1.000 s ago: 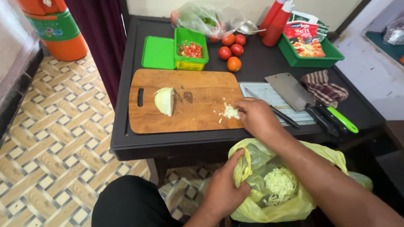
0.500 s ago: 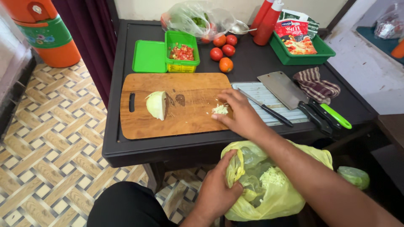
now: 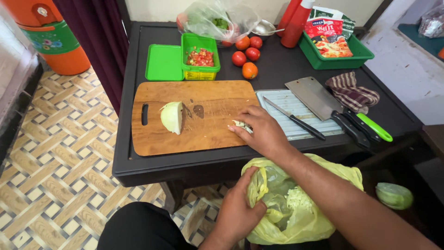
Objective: The person chops cabbage on a wooden board by hand and puts the chopped pieces into a yellow plastic bag.
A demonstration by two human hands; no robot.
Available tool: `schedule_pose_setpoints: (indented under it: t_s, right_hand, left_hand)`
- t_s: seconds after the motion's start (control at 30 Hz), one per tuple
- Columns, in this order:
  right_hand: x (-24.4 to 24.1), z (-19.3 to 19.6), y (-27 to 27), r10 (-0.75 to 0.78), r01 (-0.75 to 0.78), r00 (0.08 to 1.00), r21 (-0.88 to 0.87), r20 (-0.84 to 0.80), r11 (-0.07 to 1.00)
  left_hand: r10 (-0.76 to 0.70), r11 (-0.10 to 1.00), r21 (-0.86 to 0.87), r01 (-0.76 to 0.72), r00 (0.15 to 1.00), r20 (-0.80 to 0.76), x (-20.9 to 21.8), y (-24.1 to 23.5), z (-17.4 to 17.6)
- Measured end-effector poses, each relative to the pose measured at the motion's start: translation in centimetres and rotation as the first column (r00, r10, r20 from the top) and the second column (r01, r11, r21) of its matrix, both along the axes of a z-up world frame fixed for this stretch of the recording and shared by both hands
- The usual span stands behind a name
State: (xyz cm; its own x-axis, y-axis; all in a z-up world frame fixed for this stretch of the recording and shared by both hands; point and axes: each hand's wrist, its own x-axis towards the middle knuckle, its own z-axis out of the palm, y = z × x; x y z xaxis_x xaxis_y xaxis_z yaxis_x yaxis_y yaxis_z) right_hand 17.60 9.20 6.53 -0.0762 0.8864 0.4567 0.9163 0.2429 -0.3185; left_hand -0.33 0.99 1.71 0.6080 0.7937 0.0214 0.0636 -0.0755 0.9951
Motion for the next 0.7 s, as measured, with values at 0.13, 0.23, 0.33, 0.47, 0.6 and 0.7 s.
schedule_pose_setpoints:
  t_s: [0.13, 0.23, 0.33, 0.47, 0.6, 0.7]
  right_hand:
    - [-0.3, 0.2, -0.5, 0.097, -0.094, 0.994, 0.075, -0.045, 0.993]
    - [0.0, 0.1, -0.1, 0.133, -0.130, 0.989, 0.049, -0.060, 0.990]
    - [0.4, 0.2, 0.0, 0.073, -0.073, 0.997, -0.047, -0.010, 0.996]
    - [1.6, 0.8, -1.2, 0.161, -0.155, 0.983, -0.070, 0.086, 0.985]
    - [2.7, 0.4, -2.0, 0.289, -0.286, 0.951, -0.044, 0.111, 0.957]
    - [3.1, -0.6, -1.6, 0.207, -0.202, 0.973, -0.056, 0.102, 0.978]
  left_hand:
    - [0.007, 1.000, 0.020, -0.007, 1.000, 0.007, -0.2, -0.1, -0.3]
    - [0.007, 1.000, -0.027, -0.009, 0.998, -0.058, 0.0, -0.2, -0.1]
    - [0.034, 0.999, 0.013, -0.033, 0.999, -0.035, -0.1, -0.2, -0.3]
    - [0.026, 1.000, -0.002, -0.026, 0.999, -0.033, -0.3, 0.0, -0.3]
    - [0.013, 1.000, -0.017, -0.014, 0.999, -0.047, -0.3, -0.1, -0.3]
    - [0.018, 1.000, -0.005, -0.018, 1.000, -0.003, 0.0, 0.1, -0.4]
